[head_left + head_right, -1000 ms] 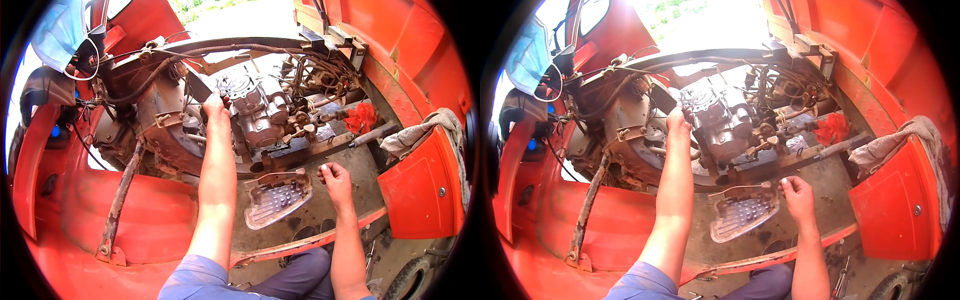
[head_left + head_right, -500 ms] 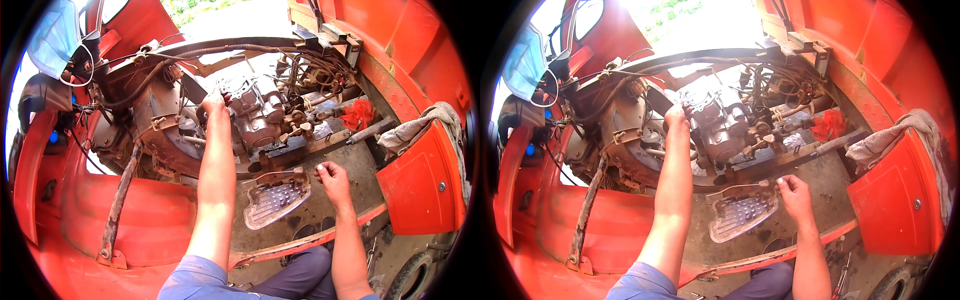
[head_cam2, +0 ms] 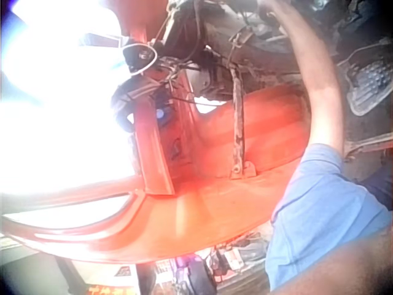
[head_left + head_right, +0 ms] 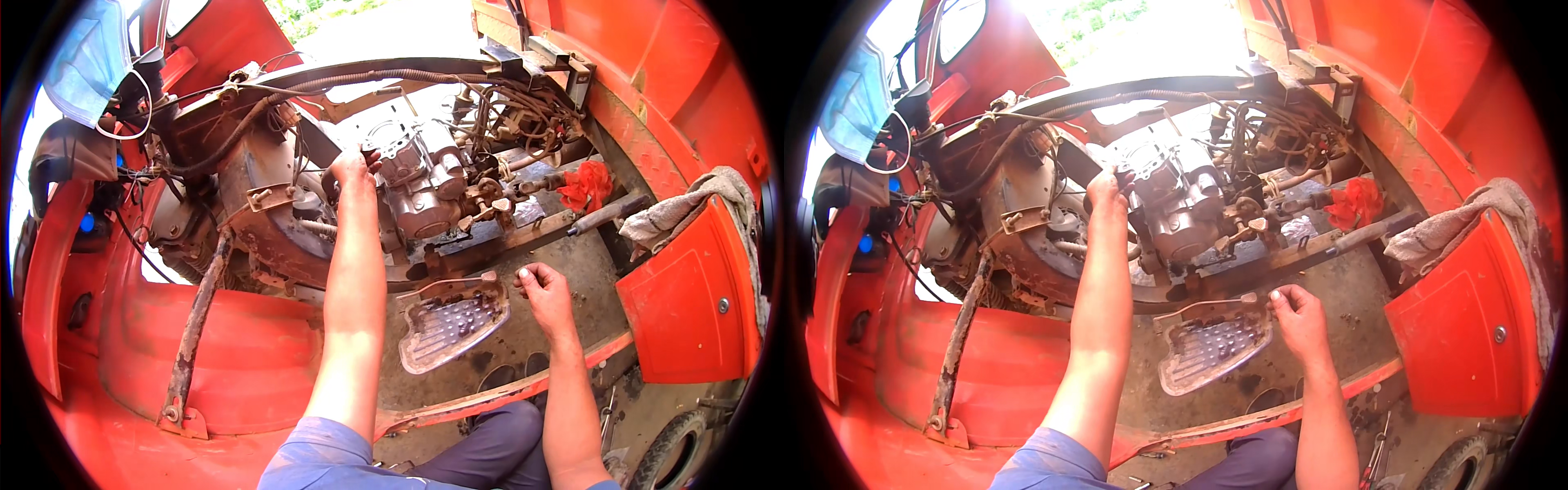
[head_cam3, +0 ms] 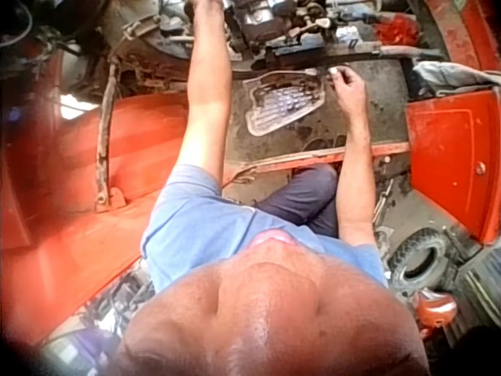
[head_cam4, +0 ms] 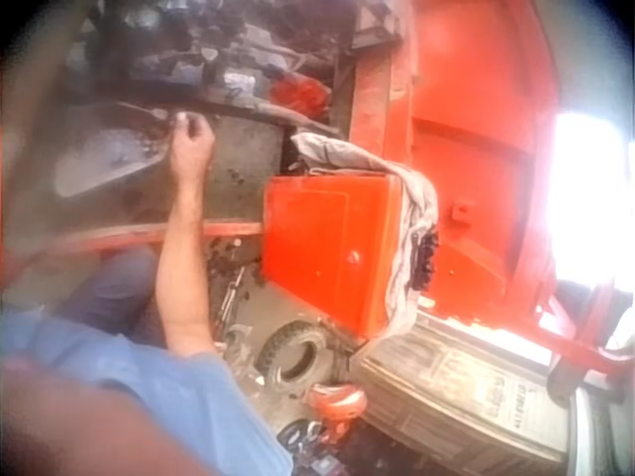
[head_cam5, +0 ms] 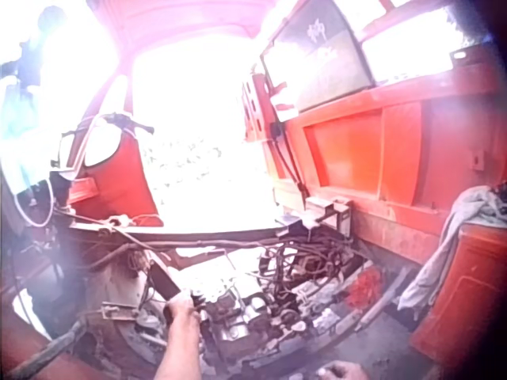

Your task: The person wipes a metal gasket with a cloth, places a new gasket onto a motorcycle engine block, and cleans the interior of an engine cylinder using a screwdriver and a spray can.

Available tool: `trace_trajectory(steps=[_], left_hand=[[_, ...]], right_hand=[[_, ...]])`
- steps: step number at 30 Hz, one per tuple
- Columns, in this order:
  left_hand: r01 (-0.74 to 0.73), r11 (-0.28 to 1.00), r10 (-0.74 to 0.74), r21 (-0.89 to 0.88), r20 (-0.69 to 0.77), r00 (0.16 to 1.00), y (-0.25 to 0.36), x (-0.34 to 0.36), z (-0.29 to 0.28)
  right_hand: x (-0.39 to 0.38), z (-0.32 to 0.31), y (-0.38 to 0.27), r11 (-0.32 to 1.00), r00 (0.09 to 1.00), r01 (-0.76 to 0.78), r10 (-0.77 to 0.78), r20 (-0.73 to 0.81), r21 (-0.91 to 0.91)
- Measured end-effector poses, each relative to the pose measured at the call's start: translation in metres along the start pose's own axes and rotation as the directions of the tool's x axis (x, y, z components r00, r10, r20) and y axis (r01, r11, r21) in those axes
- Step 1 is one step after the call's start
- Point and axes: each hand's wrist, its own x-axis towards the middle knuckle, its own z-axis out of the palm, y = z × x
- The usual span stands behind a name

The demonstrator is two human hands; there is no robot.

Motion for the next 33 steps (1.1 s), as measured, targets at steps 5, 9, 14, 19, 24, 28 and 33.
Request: trace_trajectory(steps=[5, 9, 14, 19, 24, 28, 33], left_hand=[[0.022, 0.999, -0.022, -0.023, 0.011, 1.000, -0.002, -0.008, -0.001], [-0.084, 0.993, 0.081, 0.085, 0.039, 0.996, -0.015, 0.013, -0.022], [-0.182, 0.978, 0.173, 0.105, 0.085, 0.981, -0.029, 0.005, -0.026], [-0.261, 0.965, 0.255, 0.036, 0.107, 0.961, -0.032, -0.002, -0.030], [-0.310, 0.945, 0.290, 0.101, 0.179, 0.940, -0.035, -0.005, -0.031], [-0.329, 0.939, 0.309, 0.100, 0.175, 0.935, -0.039, -0.001, -0.034], [-0.672, 0.415, 0.774, 0.614, 0.150, 0.615, -0.037, -0.011, -0.027]], right_hand=[[0.001, -0.002, 0.001, 1.000, 1.000, -0.004, 0.004, 0.004, 0.001], [0.000, 0.003, -0.001, 1.000, 1.000, -0.003, 0.003, 0.006, 0.011], [0.002, -0.001, 0.003, 1.000, 1.000, 0.011, -0.011, 0.004, -0.015], [0.001, 0.000, 0.004, 0.999, 1.000, 0.028, -0.027, 0.005, -0.037], [0.002, 0.000, 0.005, 0.996, 0.999, 0.045, -0.044, 0.006, -0.081], [0.002, 0.001, 0.009, 0.993, 0.999, 0.054, -0.054, 0.003, -0.101], [0.004, 0.001, 0.015, 0.991, 0.999, 0.050, -0.051, -0.004, -0.127]])
